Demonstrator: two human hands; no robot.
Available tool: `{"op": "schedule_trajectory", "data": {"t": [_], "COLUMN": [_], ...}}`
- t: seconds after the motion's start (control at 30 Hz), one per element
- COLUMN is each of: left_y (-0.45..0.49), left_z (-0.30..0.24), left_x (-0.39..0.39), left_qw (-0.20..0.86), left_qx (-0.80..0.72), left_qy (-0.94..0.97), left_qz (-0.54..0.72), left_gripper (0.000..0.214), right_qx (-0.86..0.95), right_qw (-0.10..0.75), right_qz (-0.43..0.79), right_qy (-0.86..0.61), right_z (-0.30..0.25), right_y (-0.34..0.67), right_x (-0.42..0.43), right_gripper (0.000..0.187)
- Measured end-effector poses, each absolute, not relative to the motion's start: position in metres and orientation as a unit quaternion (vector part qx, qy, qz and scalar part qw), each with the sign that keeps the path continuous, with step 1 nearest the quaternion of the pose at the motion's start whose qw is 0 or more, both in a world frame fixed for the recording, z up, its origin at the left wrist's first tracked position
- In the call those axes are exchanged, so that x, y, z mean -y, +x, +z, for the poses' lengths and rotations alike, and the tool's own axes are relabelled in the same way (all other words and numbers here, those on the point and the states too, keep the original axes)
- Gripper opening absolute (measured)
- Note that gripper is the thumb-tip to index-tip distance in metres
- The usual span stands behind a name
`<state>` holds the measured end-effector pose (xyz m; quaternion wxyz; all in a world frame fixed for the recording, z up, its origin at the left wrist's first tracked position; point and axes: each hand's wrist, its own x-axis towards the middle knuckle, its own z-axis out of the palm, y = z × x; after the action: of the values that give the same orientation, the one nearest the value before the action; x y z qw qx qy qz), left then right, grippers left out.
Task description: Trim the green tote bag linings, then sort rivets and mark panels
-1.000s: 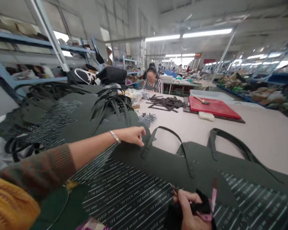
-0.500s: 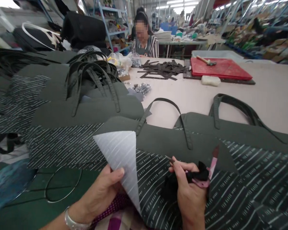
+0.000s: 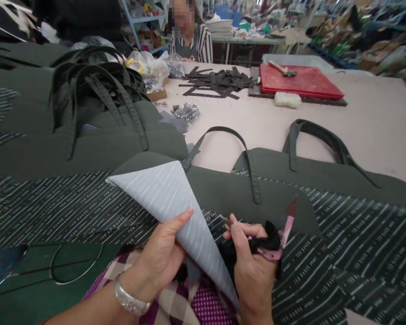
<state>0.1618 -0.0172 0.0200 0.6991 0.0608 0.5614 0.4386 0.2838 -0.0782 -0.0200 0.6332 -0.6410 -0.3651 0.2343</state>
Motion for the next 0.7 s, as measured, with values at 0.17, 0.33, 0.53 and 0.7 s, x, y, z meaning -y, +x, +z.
{"op": "schedule_trajectory", "data": {"t": [0.17, 0.33, 0.53, 0.7], "left_y": [0.161, 0.139, 0.109, 0.119], "left_z": [0.018, 0.014, 0.027, 0.037], "left_x": [0.008, 0.010, 0.014, 0.017], "left_qw": [0.679, 0.614, 0.494, 0.567], "left_qx": [-0.594, -0.621, -0.724, -0.685], "left_qy": [0.087, 0.194, 0.331, 0.248], "left_qz": [0.422, 0.446, 0.349, 0.383], "left_gripper": [0.013, 0.041, 0.042, 0.036], "right_qx": [0.366, 0.360, 0.341, 0.363], "right_qw": [0.609, 0.627, 0.628, 0.609], "right_qz": [0.232, 0.213, 0.261, 0.257], "right_qy": [-0.664, -0.658, -0.649, -0.657], "right_z": [-0.015, -0.012, -0.020, -0.017], "right_y": [0.283, 0.286, 0.282, 0.283], "right_x": [0.077, 0.069, 0.058, 0.059], "right_gripper": [0.018, 0.017, 0.017, 0.019]}}
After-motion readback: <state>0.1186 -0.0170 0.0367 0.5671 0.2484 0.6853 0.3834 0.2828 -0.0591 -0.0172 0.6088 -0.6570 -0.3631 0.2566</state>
